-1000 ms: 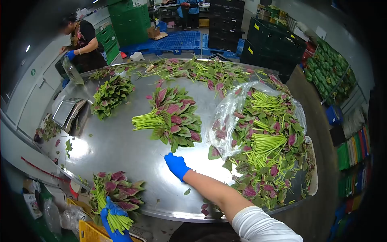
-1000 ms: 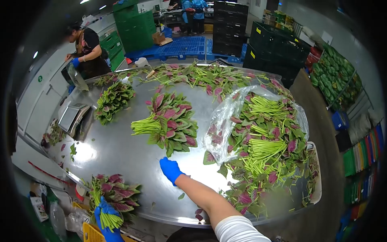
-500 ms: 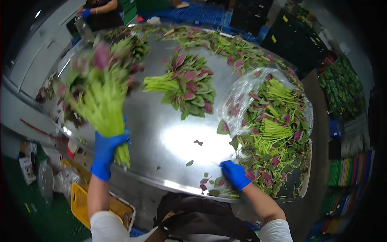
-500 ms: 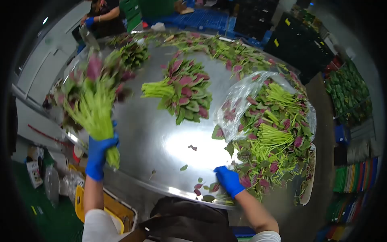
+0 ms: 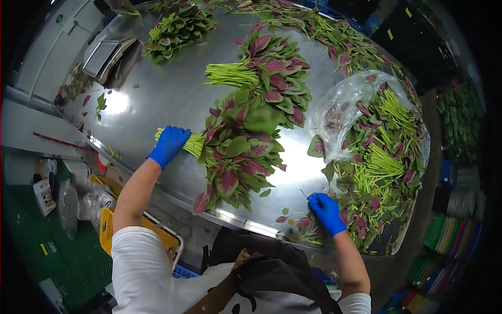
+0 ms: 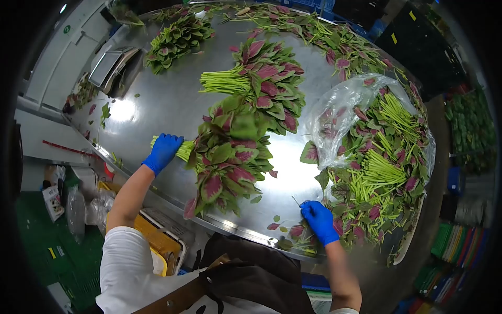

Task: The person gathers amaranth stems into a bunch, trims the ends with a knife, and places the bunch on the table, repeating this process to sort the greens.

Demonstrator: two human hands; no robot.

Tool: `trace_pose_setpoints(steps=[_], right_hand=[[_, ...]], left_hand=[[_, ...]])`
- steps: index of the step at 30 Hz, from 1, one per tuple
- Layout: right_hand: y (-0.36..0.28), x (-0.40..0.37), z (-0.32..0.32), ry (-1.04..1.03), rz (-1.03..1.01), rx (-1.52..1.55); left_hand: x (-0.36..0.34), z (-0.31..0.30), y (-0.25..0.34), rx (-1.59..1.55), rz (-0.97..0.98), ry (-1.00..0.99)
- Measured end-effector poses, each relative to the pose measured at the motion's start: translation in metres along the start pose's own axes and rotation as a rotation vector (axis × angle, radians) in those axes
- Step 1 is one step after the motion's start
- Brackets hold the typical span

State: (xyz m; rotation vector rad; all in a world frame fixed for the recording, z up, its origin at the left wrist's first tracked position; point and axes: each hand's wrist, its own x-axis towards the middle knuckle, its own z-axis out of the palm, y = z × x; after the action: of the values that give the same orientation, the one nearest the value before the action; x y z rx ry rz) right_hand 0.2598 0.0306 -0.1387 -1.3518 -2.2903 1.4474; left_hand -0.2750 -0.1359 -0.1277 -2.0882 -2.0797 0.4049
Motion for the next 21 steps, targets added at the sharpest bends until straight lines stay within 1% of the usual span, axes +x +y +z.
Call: trace_pose_setpoints(steps=[2,5,8,11,14,15,17,18,21], right_hand=[[-0.011,0.003,-0.003,-0.003,0.013,-0.057],[-0.012,0.006,-0.005,-0.052,0.035,-0.057],[-0.02,0.008,-0.012,-0.08,0.005,-0.147],[-0.03,0.009,-0.024,-0.071,-0.08,-0.304],[-0.022,0.007,-0.031,0.01,-0.075,-0.159],[-0.023,0.008,-0.035,0.016,-0.074,-0.205],[-0.032,0.007,-0.046,0.031,-0.067,-0.291],[-0.036,0.006,-0.052,0.041,-0.035,-0.282],[-0.06,0.008,-0.074,0.092,0.057,-0.232]], left_hand=[[0.004,0.006,-0.007,0.009,0.018,0.034],[0.015,0.012,-0.02,0.028,0.048,0.046],[0.029,0.016,-0.037,0.079,0.084,0.041],[0.048,0.018,-0.062,0.138,0.122,0.04],[0.063,0.022,-0.088,0.131,0.185,0.076],[0.068,0.016,-0.095,0.127,0.19,0.033],[0.071,0.017,-0.115,0.121,0.193,0.031],[0.072,0.021,-0.125,0.116,0.2,0.032],[0.068,0.037,-0.151,0.103,0.101,-0.035]])
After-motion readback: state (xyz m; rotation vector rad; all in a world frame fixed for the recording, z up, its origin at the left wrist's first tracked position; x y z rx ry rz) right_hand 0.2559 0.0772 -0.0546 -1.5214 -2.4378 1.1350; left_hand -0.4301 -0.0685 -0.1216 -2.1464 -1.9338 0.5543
